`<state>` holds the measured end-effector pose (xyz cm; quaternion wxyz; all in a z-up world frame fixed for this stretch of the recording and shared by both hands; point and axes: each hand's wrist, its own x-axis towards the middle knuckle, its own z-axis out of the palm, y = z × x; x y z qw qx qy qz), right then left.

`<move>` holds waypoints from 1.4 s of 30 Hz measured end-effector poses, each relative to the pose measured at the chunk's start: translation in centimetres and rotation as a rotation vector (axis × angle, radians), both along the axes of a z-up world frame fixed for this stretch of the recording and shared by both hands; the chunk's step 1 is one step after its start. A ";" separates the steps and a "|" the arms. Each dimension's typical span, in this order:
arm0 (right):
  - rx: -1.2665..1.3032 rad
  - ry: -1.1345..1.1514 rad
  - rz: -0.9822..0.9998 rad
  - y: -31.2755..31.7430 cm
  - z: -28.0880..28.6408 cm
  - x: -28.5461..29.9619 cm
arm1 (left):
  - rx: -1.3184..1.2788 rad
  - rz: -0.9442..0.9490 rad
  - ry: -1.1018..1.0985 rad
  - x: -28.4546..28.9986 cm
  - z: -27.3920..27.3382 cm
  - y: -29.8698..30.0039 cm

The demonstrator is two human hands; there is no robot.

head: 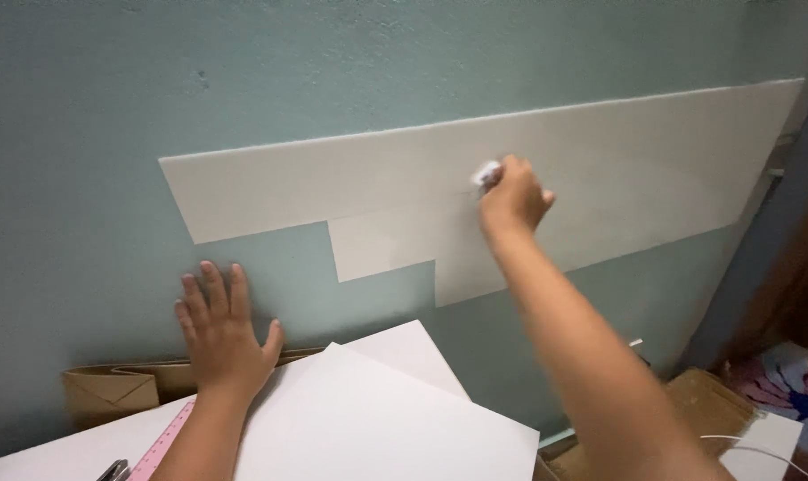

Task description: The person is cleaning the surface of white panels attached to a wall using a cloth and preparing a white board on a table.

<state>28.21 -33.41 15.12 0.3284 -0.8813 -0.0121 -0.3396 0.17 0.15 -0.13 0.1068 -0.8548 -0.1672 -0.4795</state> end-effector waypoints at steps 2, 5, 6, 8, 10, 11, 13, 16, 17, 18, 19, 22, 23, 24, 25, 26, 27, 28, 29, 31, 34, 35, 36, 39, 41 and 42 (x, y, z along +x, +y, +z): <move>0.000 -0.174 0.141 2.1 -0.7 -1.4 | -0.021 0.014 0.024 -0.1 0.0 -0.1; -0.043 -0.229 0.164 4.3 -0.8 -4.2 | -0.102 -0.048 0.055 -0.3 0.1 -0.1; -0.046 -0.231 0.167 4.9 -0.8 -4.7 | -0.105 -0.045 0.053 -0.3 0.1 -0.1; -0.070 -0.243 0.144 6.0 -0.8 -5.6 | -0.091 -0.049 0.051 -0.2 0.0 -0.1; -0.081 -0.244 0.137 7.1 -0.9 -6.5 | -0.104 -0.056 0.050 -0.3 0.2 -0.3; -0.090 -0.243 0.127 7.7 -1.0 -7.0 | -0.114 -0.064 0.051 -0.4 0.3 -0.4; -0.113 -0.239 0.157 9.0 -0.8 -8.7 | -0.104 -0.047 0.051 -0.3 0.2 -0.3; -0.192 -0.351 0.178 11.2 -2.2 -9.7 | -0.091 -0.033 0.052 -0.2 0.0 -0.1; -0.251 -0.469 0.170 12.1 -2.8 -9.8 | -0.092 -0.034 0.052 -0.2 -0.1 0.0; -0.251 -0.470 0.174 12.7 -3.1 -9.7 | -0.092 -0.030 0.051 -0.2 0.0 0.0; -0.273 -0.517 0.154 13.4 -3.5 -9.5 | -0.091 -0.034 0.056 -0.3 0.1 0.0; -0.315 -0.577 0.153 15.0 -4.2 -9.4 | -0.085 -0.038 0.071 -0.5 0.2 -0.1; -0.335 -0.594 0.170 15.4 -4.3 -9.3 | -0.078 -0.039 0.078 -0.5 0.3 -0.1; -0.335 -0.595 0.169 15.6 -4.3 -9.6 | -0.078 -0.039 0.078 -0.5 0.3 -0.1; -0.360 -0.638 0.168 15.8 -4.3 -9.9 | -0.084 -0.043 0.071 -0.5 0.2 -0.2; -0.386 -0.681 0.167 16.1 -4.2 -10.2 | -0.091 -0.046 0.064 -0.5 0.2 -0.2; -0.385 -0.682 0.167 16.2 -4.4 -10.1 | -0.090 -0.045 0.063 -0.4 0.3 -0.2; -0.369 -0.751 0.157 16.4 -4.5 -9.9 | -0.090 -0.044 0.062 -0.5 0.3 -0.2; -0.352 -0.820 0.147 16.5 -4.7 -9.8 | -0.089 -0.043 0.061 -0.5 0.4 -0.3; -0.407 -0.916 0.143 16.0 -4.1 -9.7 | -0.089 -0.033 0.067 -0.4 0.2 -0.2; -0.490 -1.059 0.167 13.9 -3.1 -8.8 | -0.074 -0.041 0.079 -0.7 0.3 -0.2; -0.518 -1.112 0.202 13.0 -2.7 -8.4 | -0.062 -0.054 0.083 -0.8 0.4 -0.2; -0.516 -1.114 0.197 11.7 -2.7 -7.5 | -0.058 -0.056 0.081 -0.8 0.3 -0.1; -0.526 -1.082 0.153 7.6 -3.0 -4.1 | -0.059 -0.037 0.075 -0.6 0.2 0.1; -0.556 -0.843 0.058 4.5 -3.8 -0.9 | -0.069 -0.048 0.032 -0.3 0.0 0.2; -0.558 -0.845 0.055 2.6 -3.5 -0.5 | -0.070 -0.051 0.030 -0.4 0.1 0.1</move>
